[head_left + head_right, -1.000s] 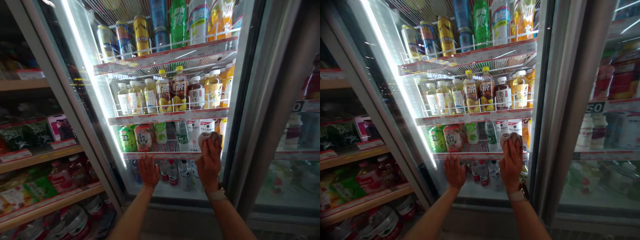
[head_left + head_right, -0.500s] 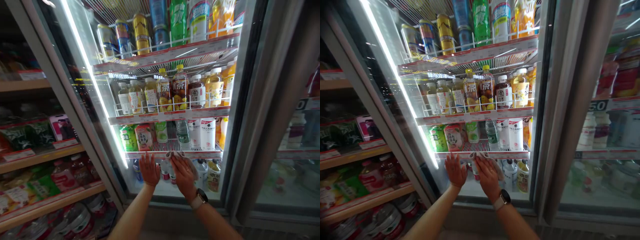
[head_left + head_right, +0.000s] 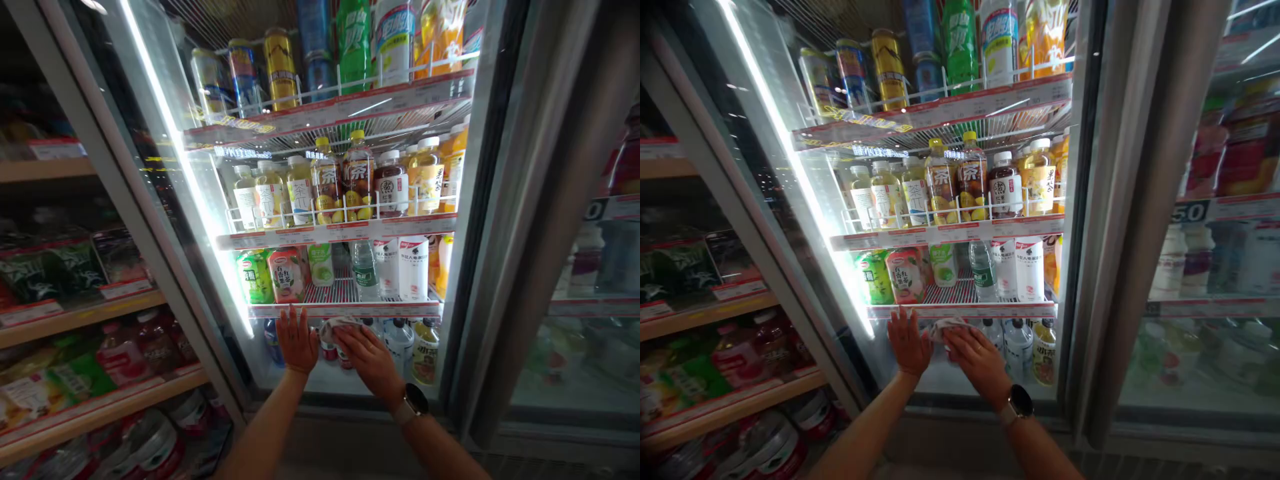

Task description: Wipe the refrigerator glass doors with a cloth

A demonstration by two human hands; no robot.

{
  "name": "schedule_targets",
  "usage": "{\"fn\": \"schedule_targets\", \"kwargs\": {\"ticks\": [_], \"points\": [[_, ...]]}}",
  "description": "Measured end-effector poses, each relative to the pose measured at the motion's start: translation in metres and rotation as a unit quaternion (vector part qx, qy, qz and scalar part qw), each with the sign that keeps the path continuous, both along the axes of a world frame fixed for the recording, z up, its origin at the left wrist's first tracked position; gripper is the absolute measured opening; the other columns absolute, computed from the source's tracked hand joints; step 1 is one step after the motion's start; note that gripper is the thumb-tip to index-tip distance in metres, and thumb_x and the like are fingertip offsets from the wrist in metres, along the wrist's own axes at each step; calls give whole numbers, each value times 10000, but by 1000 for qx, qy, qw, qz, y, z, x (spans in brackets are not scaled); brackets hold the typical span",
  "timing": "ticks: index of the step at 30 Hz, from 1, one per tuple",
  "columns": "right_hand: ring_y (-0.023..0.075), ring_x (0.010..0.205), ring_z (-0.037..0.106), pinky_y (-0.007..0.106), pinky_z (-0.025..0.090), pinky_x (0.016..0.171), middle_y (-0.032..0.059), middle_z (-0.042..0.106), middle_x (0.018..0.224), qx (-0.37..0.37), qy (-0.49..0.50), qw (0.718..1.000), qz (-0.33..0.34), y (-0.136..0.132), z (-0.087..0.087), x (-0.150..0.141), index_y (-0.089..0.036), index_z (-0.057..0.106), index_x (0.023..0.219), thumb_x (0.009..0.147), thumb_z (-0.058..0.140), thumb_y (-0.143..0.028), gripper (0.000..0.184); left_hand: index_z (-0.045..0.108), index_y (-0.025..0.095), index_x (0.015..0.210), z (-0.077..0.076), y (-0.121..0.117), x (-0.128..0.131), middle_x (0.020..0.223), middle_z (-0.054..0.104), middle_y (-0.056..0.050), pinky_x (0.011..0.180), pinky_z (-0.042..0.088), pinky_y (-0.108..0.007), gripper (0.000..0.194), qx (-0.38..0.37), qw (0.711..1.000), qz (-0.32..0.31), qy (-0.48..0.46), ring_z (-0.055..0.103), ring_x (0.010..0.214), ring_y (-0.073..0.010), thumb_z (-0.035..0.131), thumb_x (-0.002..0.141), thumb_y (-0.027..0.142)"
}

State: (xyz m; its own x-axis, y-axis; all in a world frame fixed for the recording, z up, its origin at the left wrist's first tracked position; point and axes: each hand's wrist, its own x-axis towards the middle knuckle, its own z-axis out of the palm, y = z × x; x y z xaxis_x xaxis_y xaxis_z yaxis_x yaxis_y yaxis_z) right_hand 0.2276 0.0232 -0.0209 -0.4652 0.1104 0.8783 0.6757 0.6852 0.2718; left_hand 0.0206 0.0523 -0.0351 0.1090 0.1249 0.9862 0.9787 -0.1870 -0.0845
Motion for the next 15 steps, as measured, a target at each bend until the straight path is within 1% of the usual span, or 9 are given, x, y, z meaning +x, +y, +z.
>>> {"fn": "schedule_targets", "kwargs": {"ticks": [2, 4, 6, 8, 10, 12, 15], "points": [[157, 1362, 473, 374, 320, 1203, 45, 639, 1336, 1, 62, 997, -36, 1, 18, 11, -210, 542, 1384, 950, 392, -36, 491, 230, 184, 1538, -2, 0, 0, 1597, 268, -138, 1214, 189, -530, 624, -8, 1000, 0, -1, 161, 1504, -286, 417, 952, 284], [210, 1428, 383, 472, 306, 1208, 70, 567, 1419, 8, 148, 987, -66, 3, 38, 27, -220, 430, 1477, 935, 384, -38, 573, 237, 185, 1536, -4, 1, 0, 1596, 271, -135, 1214, 190, -529, 626, -9, 1000, -1, -3, 168, 1503, -287, 423, 946, 279], [271, 1462, 308, 576, 302, 1183, 88, 472, 1500, 33, 249, 963, -96, 7, 56, 43, -224, 352, 1520, 929, 367, -53, 616, 253, 191, 1531, -4, 1, 0, 1591, 286, -131, 1213, 191, -526, 619, -7, 1000, -4, -7, 180, 1501, -283, 427, 943, 276], [310, 1467, 284, 632, 290, 1164, 100, 417, 1536, 65, 331, 934, -121, 11, 69, 56, -214, 346, 1524, 923, 347, -59, 620, 273, 196, 1526, -3, 1, 1, 1583, 311, -126, 1214, 189, -526, 611, -7, 1000, -13, -12, 186, 1500, -281, 433, 943, 282], [322, 1458, 303, 642, 293, 1157, 104, 416, 1536, 86, 367, 917, -132, 15, 74, 60, -211, 366, 1516, 915, 328, -47, 623, 283, 198, 1523, -2, 0, 2, 1584, 312, -117, 1218, 183, -513, 602, -2, 1000, -21, -17, 181, 1502, -277, 430, 946, 289], [324, 1445, 331, 637, 319, 1147, 100, 437, 1523, 83, 368, 917, -128, 17, 73, 55, -216, 364, 1516, 910, 331, -40, 632, 276, 199, 1525, -1, 0, 2, 1592, 296, -109, 1221, 182, -497, 603, 3, 1000, -20, -19, 178, 1503, -269, 426, 947, 285], [318, 1435, 352, 629, 337, 1141, 91, 460, 1507, 62, 352, 927, -118, 16, 63, 34, -232, 342, 1525, 909, 353, -29, 649, 271, 191, 1526, -3, 0, 1, 1583, 311, -120, 1217, 196, -502, 614, 2, 1000, -5, -13, 190, 1499, -274, 428, 941, 287]]}}
